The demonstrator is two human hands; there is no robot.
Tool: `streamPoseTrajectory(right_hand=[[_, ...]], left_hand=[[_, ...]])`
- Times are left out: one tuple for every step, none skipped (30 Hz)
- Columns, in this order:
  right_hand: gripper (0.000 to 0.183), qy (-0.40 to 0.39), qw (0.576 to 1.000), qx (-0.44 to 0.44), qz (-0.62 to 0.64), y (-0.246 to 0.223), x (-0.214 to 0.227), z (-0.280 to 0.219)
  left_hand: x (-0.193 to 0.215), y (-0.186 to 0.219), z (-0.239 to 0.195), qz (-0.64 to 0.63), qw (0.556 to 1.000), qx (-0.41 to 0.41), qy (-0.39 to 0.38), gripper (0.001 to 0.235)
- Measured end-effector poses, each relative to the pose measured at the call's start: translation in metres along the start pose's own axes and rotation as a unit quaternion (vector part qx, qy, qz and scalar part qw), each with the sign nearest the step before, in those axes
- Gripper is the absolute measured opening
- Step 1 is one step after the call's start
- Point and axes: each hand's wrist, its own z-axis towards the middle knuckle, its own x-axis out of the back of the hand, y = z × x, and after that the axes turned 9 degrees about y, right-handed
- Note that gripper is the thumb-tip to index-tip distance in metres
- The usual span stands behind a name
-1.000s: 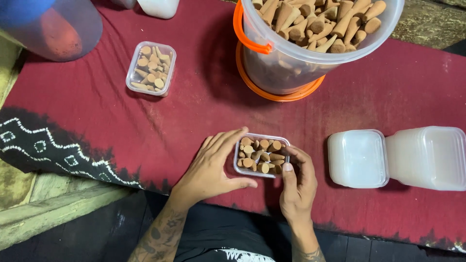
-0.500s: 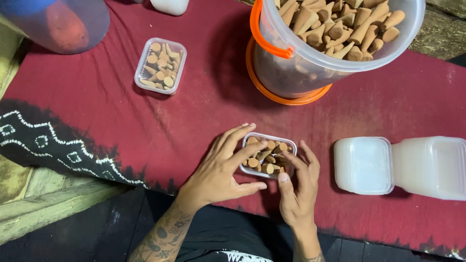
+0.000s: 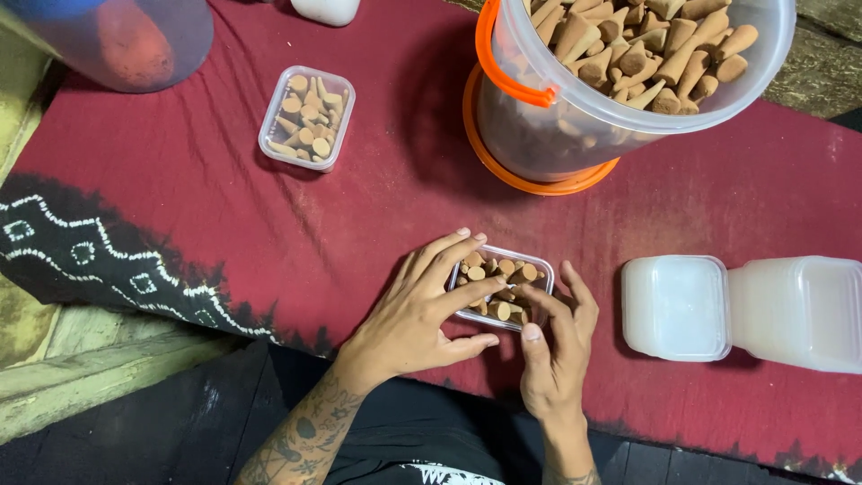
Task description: The person transfers incense cones from a large bucket into small plastic containers for packaging.
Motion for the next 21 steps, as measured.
streamPoseTrajectory(right_hand=[[0.048, 0.0, 1.0, 0.0, 0.001, 0.0005, -0.0003, 0.0], [0.046, 0.003, 1.0, 0.011, 0.002, 0.0011, -0.0006, 0.0], [0.045, 0.006, 1.0, 0.021, 0.002, 0.0015, -0.0008, -0.0002], [0.045, 0.007, 1.0, 0.021, 0.002, 0.0014, -0.0012, -0.0003], [0.042, 0.006, 1.0, 0.023, -0.007, 0.0014, -0.0014, -0.0005], [0.04, 0.005, 1.0, 0.025, -0.016, 0.0014, -0.0016, -0.0006], [0.04, 0.005, 1.0, 0.025, -0.016, 0.0017, -0.0013, -0.001], [0.038, 0.002, 1.0, 0.019, -0.024, 0.0018, -0.0011, -0.0014], [0.037, -0.001, 0.999, 0.014, -0.031, 0.002, -0.001, -0.0017], [0.037, -0.001, 0.999, 0.014, -0.031, 0.0012, -0.0009, -0.0017], [0.038, 0.003, 0.999, 0.018, -0.027, 0.0005, -0.0006, -0.0015], [0.04, 0.007, 0.999, 0.022, -0.023, -0.0001, -0.0003, -0.0014], [0.04, 0.007, 0.999, 0.022, -0.023, -0.0004, -0.0004, -0.0015], [0.038, 0.005, 0.999, 0.026, -0.026, -0.0006, -0.0004, -0.0016], [0.037, 0.005, 0.999, 0.029, -0.028, -0.0009, -0.0003, -0.0017], [0.037, 0.005, 0.999, 0.028, -0.029, -0.0008, -0.0005, -0.0015], [0.036, 0.007, 0.999, 0.03, -0.03, -0.0005, -0.0007, -0.0012], [0.035, 0.008, 0.999, 0.032, -0.031, -0.0004, -0.0011, -0.0009], [0.035, 0.008, 0.999, 0.032, -0.031, -0.0004, -0.001, -0.001], [0.035, 0.005, 0.999, 0.028, -0.03, -0.0004, -0.001, -0.0011], [0.035, 0.003, 0.999, 0.025, -0.028, -0.0003, -0.001, -0.0011]], left_hand=[[0.0, 0.0001, -0.0003, 0.001, 1.0, 0.0, 0.0, 0.059], [-0.0002, 0.0002, -0.0005, -0.003, 1.0, 0.004, -0.001, 0.06], [-0.0002, 0.0003, -0.0007, -0.007, 1.0, 0.008, -0.003, 0.061], [0.0, 0.0005, -0.0011, -0.007, 1.0, 0.008, -0.003, 0.061], [0.0, 0.0006, -0.0013, -0.004, 1.0, 0.006, -0.003, 0.063], [-0.0001, 0.0007, -0.0014, -0.001, 1.0, 0.004, -0.003, 0.064], [-0.0013, 0.0, -0.0022, -0.002, 1.0, 0.004, -0.004, 0.064], [-0.0024, -0.0007, -0.0031, 0.005, 1.0, 0.0, -0.008, 0.069], [-0.0034, -0.0015, -0.004, 0.011, 1.0, -0.004, -0.013, 0.073], [-0.0041, -0.002, -0.0043, 0.011, 1.0, -0.004, -0.013, 0.073], [-0.005, -0.0023, -0.0045, 0.023, 1.0, -0.006, -0.019, 0.074], [-0.0059, -0.0028, -0.0048, 0.035, 0.999, -0.008, -0.025, 0.075], [-0.0056, -0.0025, -0.0045, 0.035, 0.999, -0.008, -0.025, 0.075], [-0.0054, -0.0022, -0.0041, 0.037, 0.999, -0.011, -0.021, 0.075], [-0.0052, -0.002, -0.0034, 0.039, 0.999, -0.014, -0.017, 0.074], [-0.0052, -0.0019, -0.0032, 0.039, 0.999, -0.014, -0.018, 0.074], [-0.0051, -0.0017, -0.0031, 0.039, 0.999, -0.013, -0.017, 0.073], [-0.0049, -0.0016, -0.003, 0.039, 0.999, -0.011, -0.016, 0.071], [-0.0049, -0.0016, -0.0031, 0.039, 0.999, -0.011, -0.017, 0.071], [-0.0049, -0.0017, -0.0033, 0.037, 0.999, -0.009, -0.017, 0.072], [-0.0049, -0.0017, -0.0034, 0.035, 0.999, -0.007, -0.018, 0.073]])
